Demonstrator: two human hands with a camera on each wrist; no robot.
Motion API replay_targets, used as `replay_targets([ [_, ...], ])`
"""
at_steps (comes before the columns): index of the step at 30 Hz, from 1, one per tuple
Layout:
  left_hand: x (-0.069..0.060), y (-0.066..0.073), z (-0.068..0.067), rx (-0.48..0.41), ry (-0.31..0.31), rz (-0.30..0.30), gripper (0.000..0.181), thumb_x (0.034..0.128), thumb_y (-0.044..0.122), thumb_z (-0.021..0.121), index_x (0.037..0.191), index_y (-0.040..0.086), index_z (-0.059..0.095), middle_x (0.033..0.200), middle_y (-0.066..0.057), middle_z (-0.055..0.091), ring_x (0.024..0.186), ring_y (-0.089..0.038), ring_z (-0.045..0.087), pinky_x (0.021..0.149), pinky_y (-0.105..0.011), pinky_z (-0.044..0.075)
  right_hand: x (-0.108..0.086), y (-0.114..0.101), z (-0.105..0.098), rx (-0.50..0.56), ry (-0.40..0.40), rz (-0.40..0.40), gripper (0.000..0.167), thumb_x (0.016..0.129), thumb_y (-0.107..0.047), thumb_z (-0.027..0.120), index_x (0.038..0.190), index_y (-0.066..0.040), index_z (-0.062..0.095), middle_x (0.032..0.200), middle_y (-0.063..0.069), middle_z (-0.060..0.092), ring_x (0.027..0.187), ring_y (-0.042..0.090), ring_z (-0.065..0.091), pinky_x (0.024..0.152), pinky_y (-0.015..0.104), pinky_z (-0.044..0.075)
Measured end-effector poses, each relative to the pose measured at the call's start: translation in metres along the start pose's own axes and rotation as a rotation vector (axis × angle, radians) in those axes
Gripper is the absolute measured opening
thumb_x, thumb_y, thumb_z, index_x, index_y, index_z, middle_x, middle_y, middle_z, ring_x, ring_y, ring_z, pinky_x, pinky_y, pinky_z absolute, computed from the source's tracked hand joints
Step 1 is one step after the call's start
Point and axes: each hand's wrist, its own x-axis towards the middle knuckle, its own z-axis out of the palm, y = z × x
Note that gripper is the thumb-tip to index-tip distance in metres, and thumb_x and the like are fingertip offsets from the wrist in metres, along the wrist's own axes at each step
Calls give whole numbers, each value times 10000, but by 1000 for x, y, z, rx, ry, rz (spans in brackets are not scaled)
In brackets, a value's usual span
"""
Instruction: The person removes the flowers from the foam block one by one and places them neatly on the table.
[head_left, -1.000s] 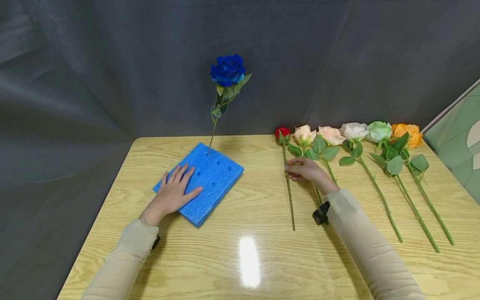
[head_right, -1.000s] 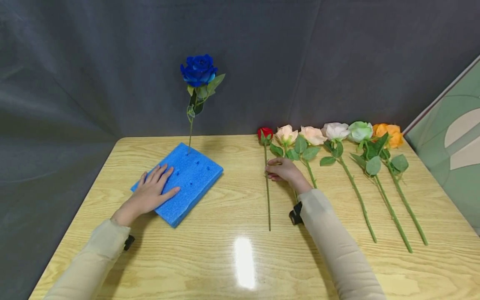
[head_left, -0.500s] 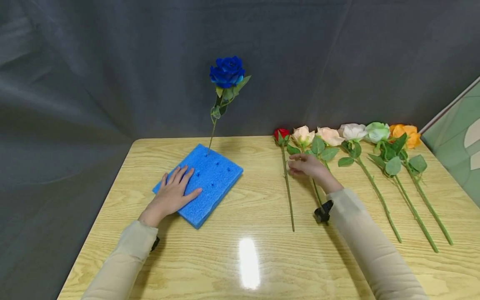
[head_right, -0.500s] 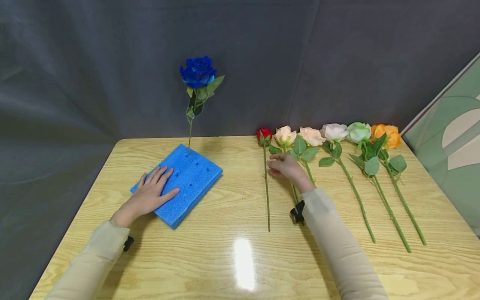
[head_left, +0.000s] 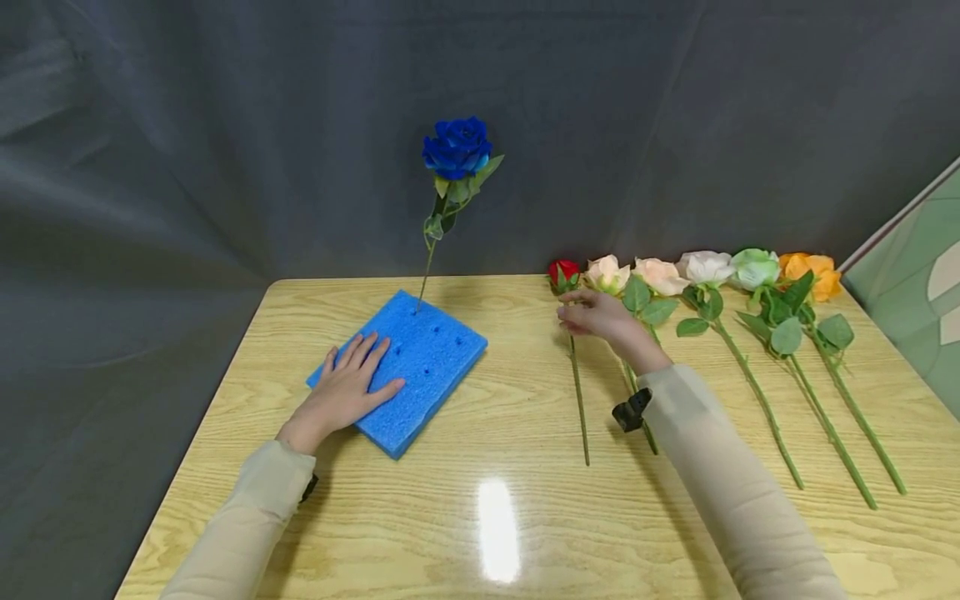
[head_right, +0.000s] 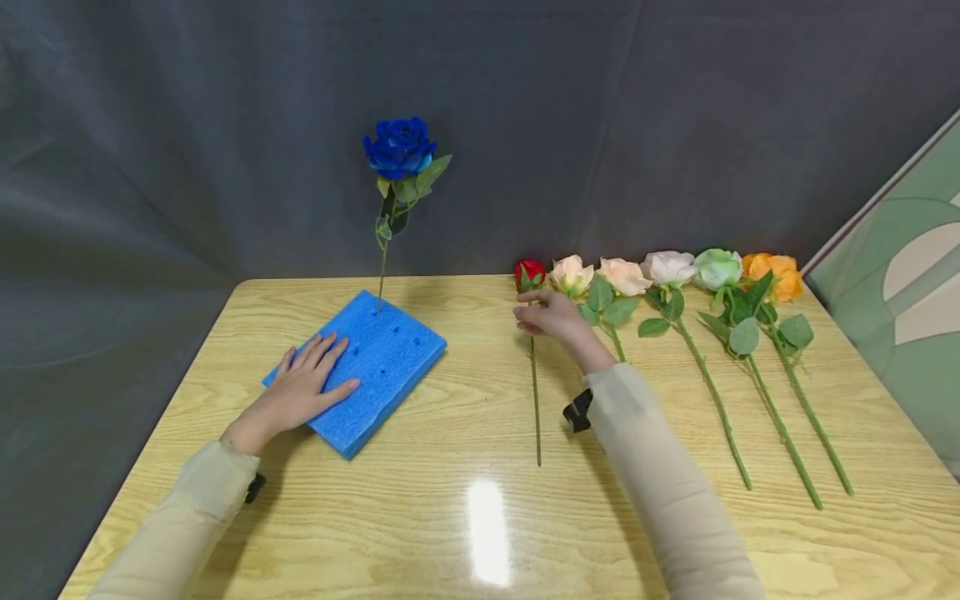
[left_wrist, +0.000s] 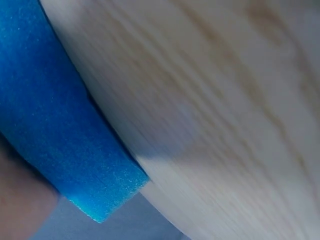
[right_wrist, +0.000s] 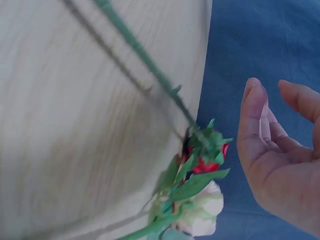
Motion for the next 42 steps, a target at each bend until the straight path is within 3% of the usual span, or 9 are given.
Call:
replay_targets([
  [4,0,-3,1,8,-5,6,793,949,560,444,1544,111,171,1616,-145,101,1489,-382,47,1155,-642,14,5,-8,5,-14,-9,-19,513,1000,-218,480,1445,13,371,1344,265,494,1085,224,621,1042,434,457],
  [11,2,-6,1,15,-18,16,801,942,579,443,1545,124,175,1618,-136,102,1492,-374,50,1157,-637,17,12,-21,14,-13,0,-50,486,992,-206,497,1422,3,415,1314,254,530,950,120,646,1018,442,475],
  [16,4,-9,-1,10,-13,36,800,936,573,465,1544,136,185,1616,-137,112,1491,-375,59,1158,-634,18,14,-31,20,24,-4,-43,474,990,-185,499,1410,17,413,1282,220,537,1008,193,640,1029,445,467],
  [22,4,-11,-3,2,-15,54,801,932,570,479,1546,152,180,1616,-133,120,1491,-372,73,1159,-635,10,15,-37,25,43,4,-38,461,987,-166,509,1402,17,428,1278,232,547,943,142,651,1022,448,471],
  [30,-5,0,-6,24,-33,34,784,961,537,452,1542,97,162,1615,-172,74,1487,-393,62,1159,-638,21,14,-41,32,89,-8,-37,456,991,-163,498,1409,2,425,1297,241,530,1197,388,551,1054,480,436],
  [34,-9,10,-5,25,-18,26,712,992,453,437,1530,57,191,1603,-211,81,1476,-424,70,1158,-641,68,15,-42,36,105,-3,-45,454,987,-156,507,1403,10,433,1223,194,566,1125,335,599,1045,479,444],
  [39,-12,26,-2,50,25,39,600,1010,337,416,1502,25,276,1577,-237,179,1452,-459,147,1143,-654,138,18,-44,40,126,4,-51,449,982,-145,516,1393,22,442,1128,133,593,913,154,646,1030,466,461],
  [42,-13,35,1,45,26,43,623,1007,377,423,1498,20,283,1577,-231,186,1453,-454,150,1142,-653,146,19,-45,41,143,13,-44,438,981,-138,515,1385,19,450,1139,135,586,836,75,624,1025,449,469],
])
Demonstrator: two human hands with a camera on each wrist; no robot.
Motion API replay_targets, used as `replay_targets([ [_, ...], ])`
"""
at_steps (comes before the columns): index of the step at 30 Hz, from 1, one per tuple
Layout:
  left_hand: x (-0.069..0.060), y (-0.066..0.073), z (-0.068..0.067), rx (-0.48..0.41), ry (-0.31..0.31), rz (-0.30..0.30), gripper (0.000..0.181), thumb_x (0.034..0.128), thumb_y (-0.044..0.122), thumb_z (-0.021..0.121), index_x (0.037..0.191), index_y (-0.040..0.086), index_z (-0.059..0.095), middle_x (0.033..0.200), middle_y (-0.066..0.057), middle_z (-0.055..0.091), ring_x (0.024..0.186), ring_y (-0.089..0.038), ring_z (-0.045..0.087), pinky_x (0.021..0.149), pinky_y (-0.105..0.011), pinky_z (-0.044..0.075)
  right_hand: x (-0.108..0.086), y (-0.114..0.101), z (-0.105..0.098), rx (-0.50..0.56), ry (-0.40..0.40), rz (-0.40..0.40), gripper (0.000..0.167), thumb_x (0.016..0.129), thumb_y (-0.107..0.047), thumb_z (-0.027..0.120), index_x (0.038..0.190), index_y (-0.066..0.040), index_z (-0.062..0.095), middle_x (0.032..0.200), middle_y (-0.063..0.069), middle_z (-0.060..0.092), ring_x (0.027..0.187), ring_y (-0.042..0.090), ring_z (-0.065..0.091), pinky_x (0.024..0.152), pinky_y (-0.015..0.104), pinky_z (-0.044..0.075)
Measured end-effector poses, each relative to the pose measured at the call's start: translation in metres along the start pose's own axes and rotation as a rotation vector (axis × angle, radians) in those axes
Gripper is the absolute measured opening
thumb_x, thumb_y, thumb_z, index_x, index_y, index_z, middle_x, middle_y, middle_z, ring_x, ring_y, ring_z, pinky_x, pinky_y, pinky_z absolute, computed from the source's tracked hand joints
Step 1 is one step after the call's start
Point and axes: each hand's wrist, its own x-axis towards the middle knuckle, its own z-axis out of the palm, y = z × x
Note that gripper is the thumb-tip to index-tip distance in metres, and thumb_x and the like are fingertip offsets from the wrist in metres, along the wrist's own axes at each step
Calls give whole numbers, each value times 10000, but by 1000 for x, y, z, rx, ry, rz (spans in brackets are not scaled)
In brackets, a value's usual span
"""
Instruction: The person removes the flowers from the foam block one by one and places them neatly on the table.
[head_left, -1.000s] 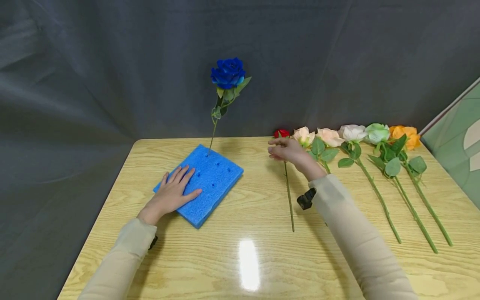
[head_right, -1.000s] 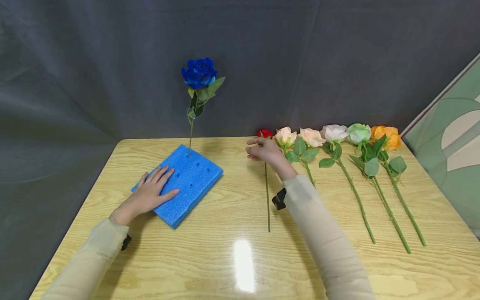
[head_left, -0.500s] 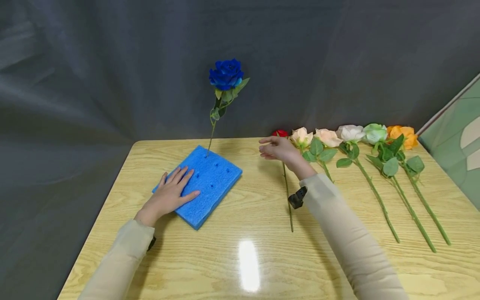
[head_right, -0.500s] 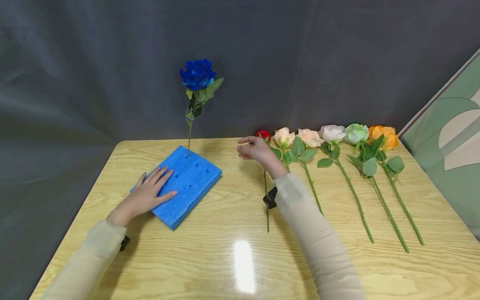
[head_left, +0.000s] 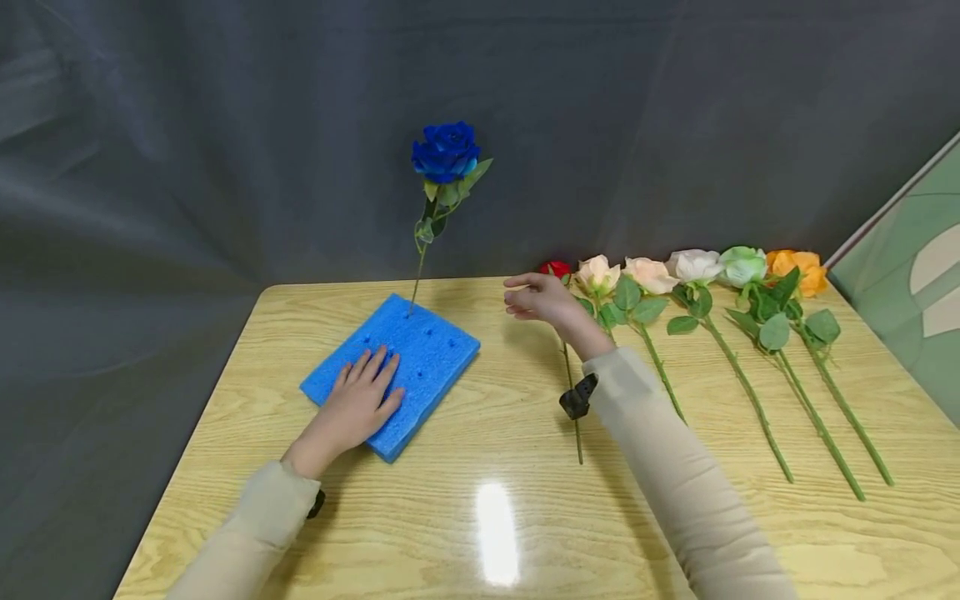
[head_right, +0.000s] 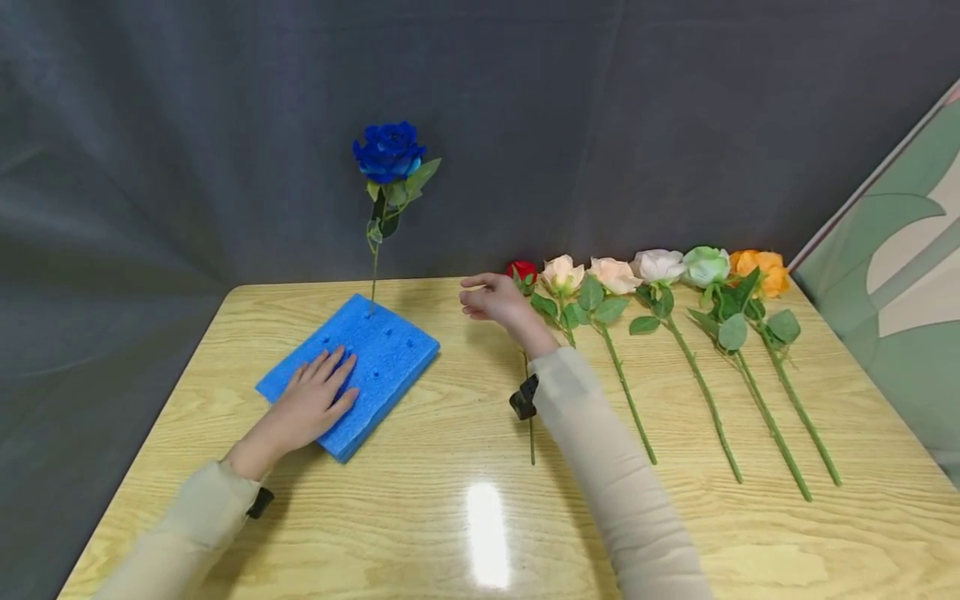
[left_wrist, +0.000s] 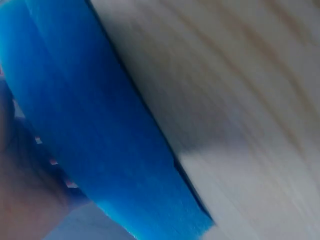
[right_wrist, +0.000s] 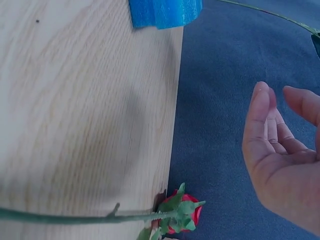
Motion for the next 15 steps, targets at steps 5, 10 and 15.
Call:
replay_targets([
  [5,-2,7,6,-16,-46,-15,878,920,592,487,1527,35,183,1599,-228,65,1470,-455,32,1148,-662,69,2,-1,4,-5,15,-1,421,984,-137,505,1379,4,467,1177,152,585,923,169,654,1019,443,475],
  [10,-2,8,11,-16,-89,-18,1072,815,684,569,1543,61,91,1605,-211,-39,1474,-440,-62,1150,-658,1,4,-3,8,13,30,9,407,981,-140,518,1365,-8,490,1218,201,583,1070,295,624,1037,469,454],
  [15,-2,7,12,-21,-107,-3,1038,833,631,586,1546,70,82,1603,-213,-69,1470,-438,-102,1147,-656,-32,9,-7,10,31,38,7,381,980,-145,518,1340,-21,515,1256,209,570,976,183,631,1037,461,456],
])
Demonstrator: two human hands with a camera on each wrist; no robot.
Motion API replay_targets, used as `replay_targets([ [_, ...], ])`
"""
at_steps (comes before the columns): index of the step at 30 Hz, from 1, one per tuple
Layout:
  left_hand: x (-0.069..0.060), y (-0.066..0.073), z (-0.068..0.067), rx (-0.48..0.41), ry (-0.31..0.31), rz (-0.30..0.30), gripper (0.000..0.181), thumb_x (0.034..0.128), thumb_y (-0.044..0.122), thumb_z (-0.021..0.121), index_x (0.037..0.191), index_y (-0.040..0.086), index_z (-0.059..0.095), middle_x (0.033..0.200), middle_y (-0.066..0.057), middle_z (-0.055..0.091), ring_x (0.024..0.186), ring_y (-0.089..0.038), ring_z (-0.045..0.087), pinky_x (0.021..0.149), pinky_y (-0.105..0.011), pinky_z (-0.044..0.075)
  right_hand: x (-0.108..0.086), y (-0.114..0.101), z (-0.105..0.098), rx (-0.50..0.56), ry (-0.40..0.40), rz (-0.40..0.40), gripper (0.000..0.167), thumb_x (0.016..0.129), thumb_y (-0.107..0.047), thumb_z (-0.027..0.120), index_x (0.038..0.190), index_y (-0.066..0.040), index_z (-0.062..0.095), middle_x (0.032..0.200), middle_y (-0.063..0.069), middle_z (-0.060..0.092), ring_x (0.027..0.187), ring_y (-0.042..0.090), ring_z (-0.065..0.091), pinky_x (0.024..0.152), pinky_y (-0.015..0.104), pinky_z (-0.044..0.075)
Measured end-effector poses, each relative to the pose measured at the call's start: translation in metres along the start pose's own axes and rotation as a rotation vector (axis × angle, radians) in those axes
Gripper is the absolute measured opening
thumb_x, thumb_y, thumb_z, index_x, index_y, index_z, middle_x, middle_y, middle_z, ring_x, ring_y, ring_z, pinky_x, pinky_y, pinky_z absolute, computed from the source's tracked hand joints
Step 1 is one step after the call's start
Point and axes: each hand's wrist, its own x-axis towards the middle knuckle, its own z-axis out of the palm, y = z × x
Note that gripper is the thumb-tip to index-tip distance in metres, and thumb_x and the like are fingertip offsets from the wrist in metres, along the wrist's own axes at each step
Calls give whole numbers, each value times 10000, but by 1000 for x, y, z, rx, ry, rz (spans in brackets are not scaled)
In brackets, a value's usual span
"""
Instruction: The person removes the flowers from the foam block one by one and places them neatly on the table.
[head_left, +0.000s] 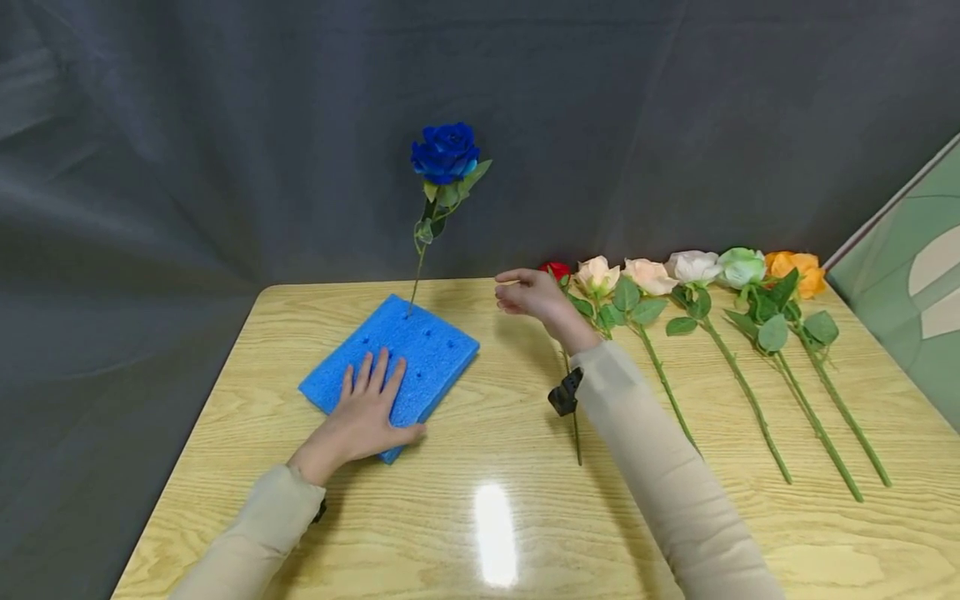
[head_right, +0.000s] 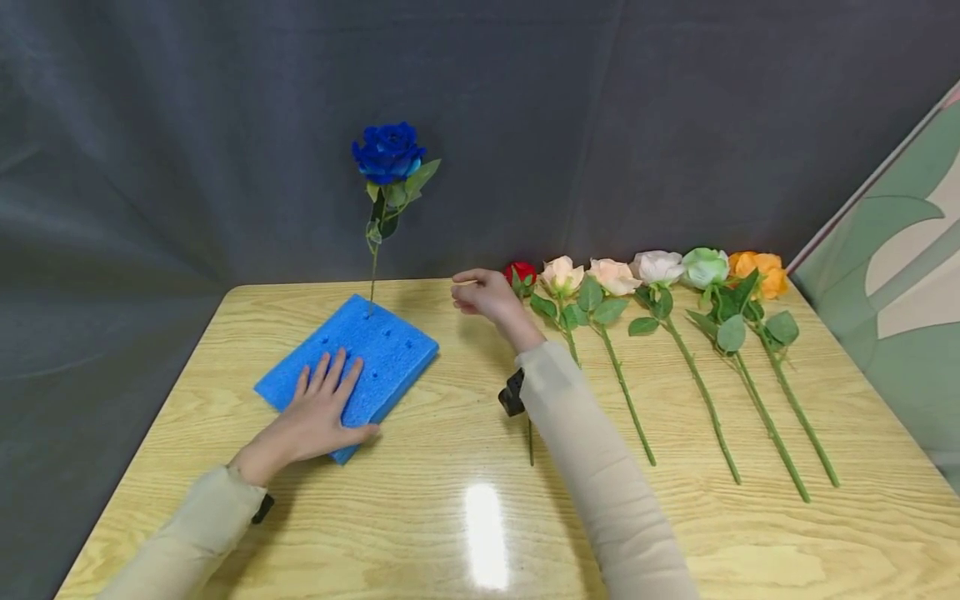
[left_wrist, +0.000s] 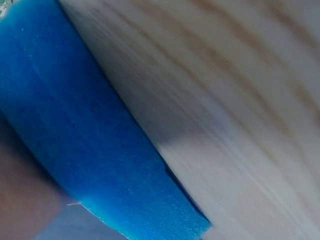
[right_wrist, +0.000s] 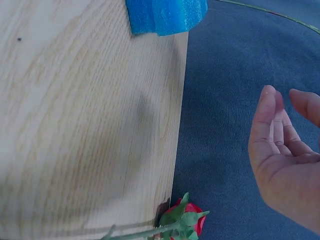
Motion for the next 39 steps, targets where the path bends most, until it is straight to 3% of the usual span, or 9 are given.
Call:
replay_targets([
  [6,-1,-4,0,22,13,29,957,860,565,579,1546,84,116,1613,-187,-16,1474,-435,-70,1148,-658,-12,4,-5,7,12,-6,-22,407,979,-140,522,1367,-17,498,1264,201,567,1084,255,621,1043,451,454],
  [24,-8,-27,-4,43,55,172,900,813,454,650,1533,119,227,1611,-125,156,1483,-413,44,1152,-648,50,10,-1,33,87,-62,-124,394,975,-57,486,1359,33,477,1308,271,528,1243,428,492,1085,482,403],
  [32,-6,-34,-4,-23,63,153,748,920,528,536,1526,182,267,1604,-70,208,1495,-361,73,1172,-609,47,14,3,49,94,-41,-132,379,970,-41,499,1341,38,501,1293,272,545,1194,368,551,1055,433,445],
  [39,-3,-36,-4,-27,113,120,744,940,487,529,1522,109,262,1595,-126,213,1482,-350,154,1181,-576,117,14,5,59,99,-38,-146,374,959,-33,526,1323,48,520,1306,248,546,1196,364,555,1041,422,461],
])
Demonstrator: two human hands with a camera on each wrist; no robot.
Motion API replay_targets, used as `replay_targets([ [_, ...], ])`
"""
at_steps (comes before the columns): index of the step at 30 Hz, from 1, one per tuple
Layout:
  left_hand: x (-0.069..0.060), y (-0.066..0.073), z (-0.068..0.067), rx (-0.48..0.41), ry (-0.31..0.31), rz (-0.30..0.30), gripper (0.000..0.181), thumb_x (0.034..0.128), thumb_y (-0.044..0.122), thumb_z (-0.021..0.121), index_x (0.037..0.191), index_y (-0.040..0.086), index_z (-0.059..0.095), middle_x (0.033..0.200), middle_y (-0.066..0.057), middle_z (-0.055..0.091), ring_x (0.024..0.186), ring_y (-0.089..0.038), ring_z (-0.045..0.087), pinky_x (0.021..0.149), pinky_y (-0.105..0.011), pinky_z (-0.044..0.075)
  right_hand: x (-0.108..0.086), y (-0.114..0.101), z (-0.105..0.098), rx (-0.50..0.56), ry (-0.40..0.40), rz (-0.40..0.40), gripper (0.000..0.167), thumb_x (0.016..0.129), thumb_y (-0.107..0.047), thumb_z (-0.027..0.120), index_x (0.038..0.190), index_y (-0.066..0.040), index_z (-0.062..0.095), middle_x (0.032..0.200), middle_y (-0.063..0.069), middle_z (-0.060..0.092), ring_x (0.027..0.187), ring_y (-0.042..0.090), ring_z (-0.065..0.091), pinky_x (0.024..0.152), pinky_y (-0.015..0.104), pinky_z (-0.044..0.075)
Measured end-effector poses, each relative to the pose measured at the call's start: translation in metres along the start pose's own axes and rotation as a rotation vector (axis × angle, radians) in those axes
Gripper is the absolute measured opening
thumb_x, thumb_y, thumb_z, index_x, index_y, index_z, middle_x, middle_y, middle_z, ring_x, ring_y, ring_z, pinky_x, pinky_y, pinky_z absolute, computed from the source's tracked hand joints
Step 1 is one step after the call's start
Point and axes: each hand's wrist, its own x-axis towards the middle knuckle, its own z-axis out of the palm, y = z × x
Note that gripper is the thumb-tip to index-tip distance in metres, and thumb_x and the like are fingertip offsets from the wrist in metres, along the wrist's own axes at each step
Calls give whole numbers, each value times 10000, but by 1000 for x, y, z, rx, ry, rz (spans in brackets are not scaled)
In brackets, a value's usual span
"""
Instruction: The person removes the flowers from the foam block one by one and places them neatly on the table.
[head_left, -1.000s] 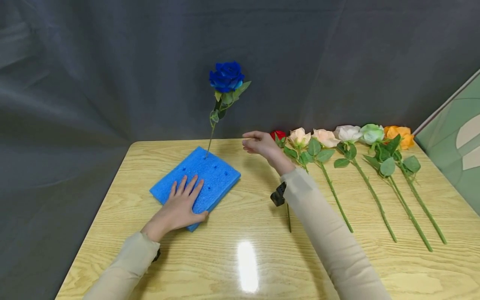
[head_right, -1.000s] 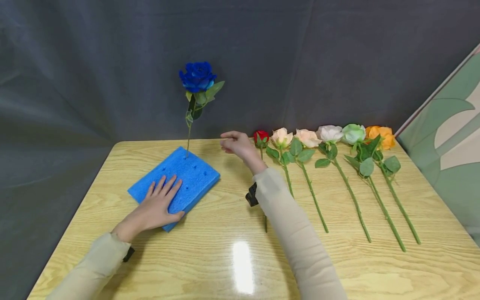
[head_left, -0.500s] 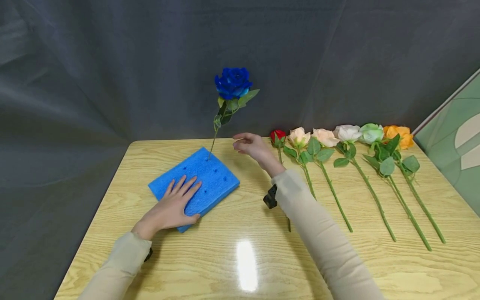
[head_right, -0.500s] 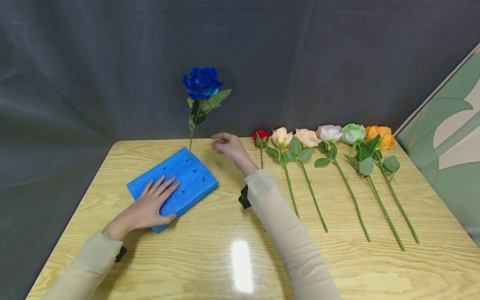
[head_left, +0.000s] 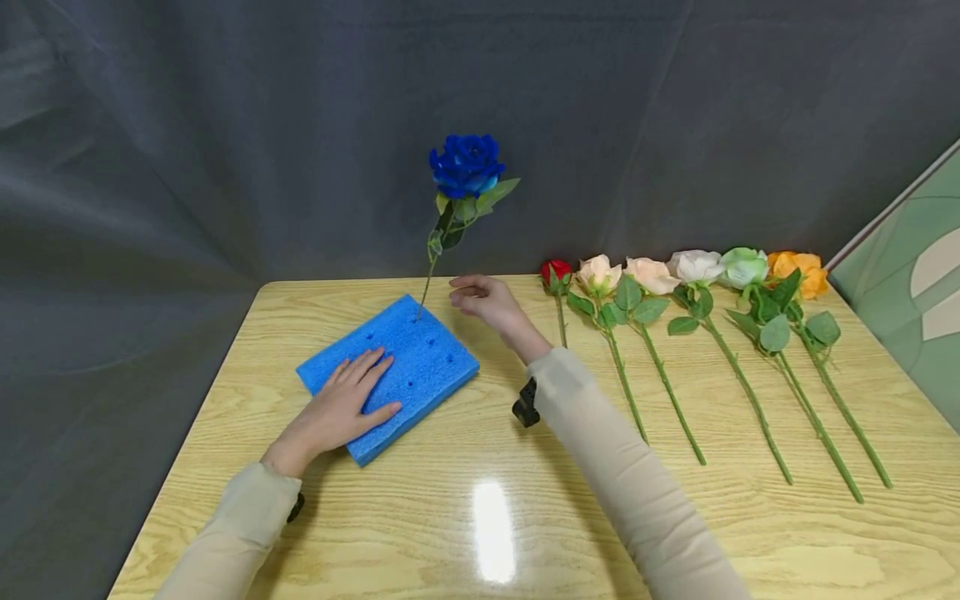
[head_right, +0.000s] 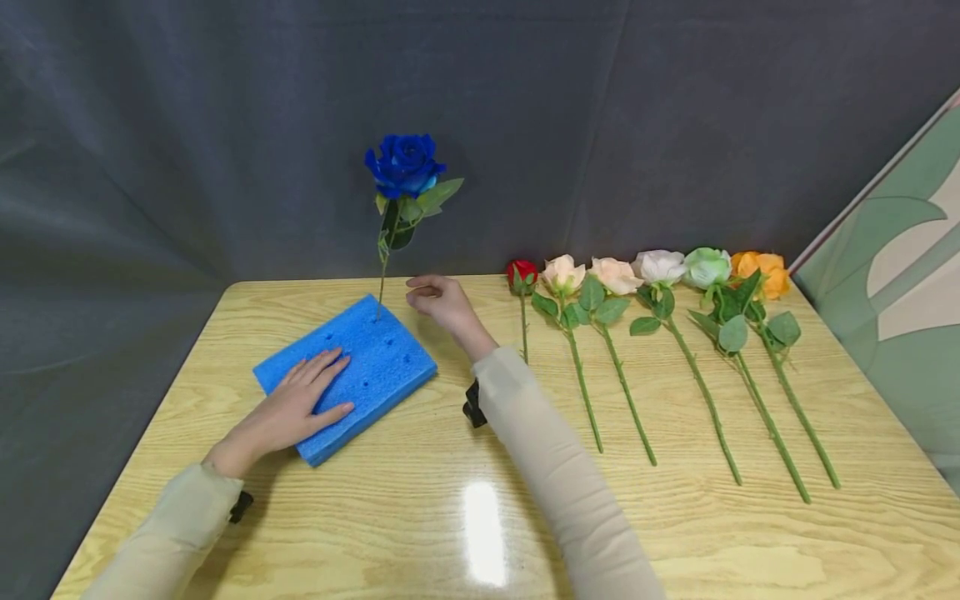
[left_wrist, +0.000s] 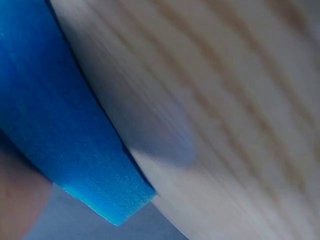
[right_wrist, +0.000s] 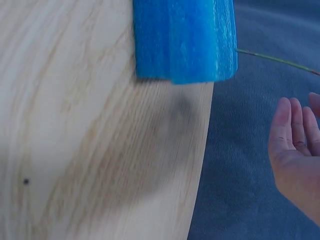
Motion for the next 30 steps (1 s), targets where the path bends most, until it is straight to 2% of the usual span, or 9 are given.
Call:
replay_targets([
  [9,0,0,0,75,-3,-94,767,921,578,493,1535,197,236,1613,-132,130,1479,-420,51,1144,-659,56,0,0,12,-24,-14,-48,394,964,-48,526,1352,21,503,1312,236,549,1225,345,537,1048,448,446],
  [15,1,1,0,85,-19,-99,766,925,576,484,1538,196,225,1616,-133,120,1479,-420,48,1145,-660,48,0,-4,18,-52,-11,-85,415,963,-55,536,1373,-10,493,1324,220,554,1233,325,541,1039,413,456],
  [22,1,0,-2,81,-36,-104,768,926,572,485,1538,190,224,1616,-137,112,1479,-424,36,1144,-662,35,0,-5,25,-47,-33,-93,426,979,-91,522,1402,-68,478,1336,201,541,1243,321,526,1047,451,445],
  [30,2,0,-3,74,-48,-102,767,928,574,478,1541,195,213,1618,-135,100,1480,-424,27,1142,-666,29,1,-6,31,-52,-22,-99,365,997,-180,508,1336,-51,544,1364,158,542,1246,284,534,1043,393,464],
])
